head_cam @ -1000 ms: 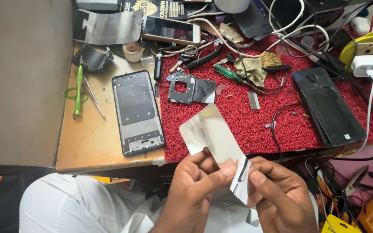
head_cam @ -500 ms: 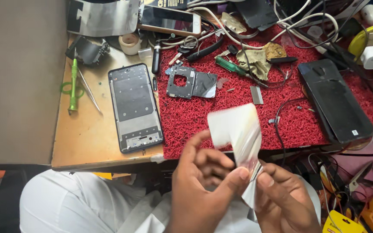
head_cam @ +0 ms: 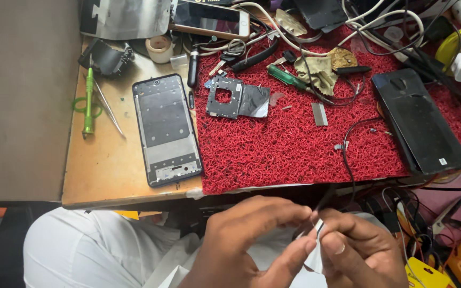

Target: The person handles a small black electronic component, peels off a protective film from a silver adhesive sheet, and places the sheet onto the component. The person then picks up the component again and continues handling it.

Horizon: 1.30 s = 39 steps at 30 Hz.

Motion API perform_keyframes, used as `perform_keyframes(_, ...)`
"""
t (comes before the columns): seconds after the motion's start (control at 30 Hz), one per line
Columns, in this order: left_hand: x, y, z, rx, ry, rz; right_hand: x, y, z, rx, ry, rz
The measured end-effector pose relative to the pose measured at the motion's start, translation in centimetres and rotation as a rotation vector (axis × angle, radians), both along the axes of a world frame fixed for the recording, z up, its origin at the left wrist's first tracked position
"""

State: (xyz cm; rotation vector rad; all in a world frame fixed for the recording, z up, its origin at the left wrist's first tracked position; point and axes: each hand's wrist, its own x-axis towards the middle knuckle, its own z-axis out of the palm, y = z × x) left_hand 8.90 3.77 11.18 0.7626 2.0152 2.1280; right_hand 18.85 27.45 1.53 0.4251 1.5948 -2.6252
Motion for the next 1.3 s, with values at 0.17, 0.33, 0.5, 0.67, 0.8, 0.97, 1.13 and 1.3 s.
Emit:
perform_keyframes(0.17,-0.2,-0.9,0.5,-0.084,0.148,-0.059,0.3,0.0,0.2,0.053,0.013,-0.005)
perform_keyframes(0.33,0.1,-1.1,0.5,-0.12,0.098,-0.001,0.0,-1.6,2.8,0.331,0.207,0.064)
perform_keyframes(0.5,0.7,-1.2,0.5,-0.103,0.076,0.007,-0.1,-3.6,4.5,0.626,0.154,-0.07)
perform_keyframes(0.67,1.2,-0.4,0.5,-0.042,-0.024,0.122,0.0,-4.7,4.7,0.695,0.209,-0.157)
perform_keyframes(0.8,1.9,0.0,0.0,-0.127,0.2,0.208,0.0,-5.1,4.9,0.699,0.154,-0.155)
perform_keyframes(0.97,2.2,-0.1,-1.6,-0.293,0.515,0.213,-0.4,-4.8,5.1,0.82,0.214,-0.142)
perform_keyframes(1.13,2.5,-0.4,-2.4,-0.304,0.545,0.172,0.1,-4.2,4.8,0.826,0.195,-0.052)
perform_keyframes(1.3,2.1,-0.1,-1.4,-0.271,0.545,0.2,1.4,-4.3,4.4,0.819,-0.009,-0.129)
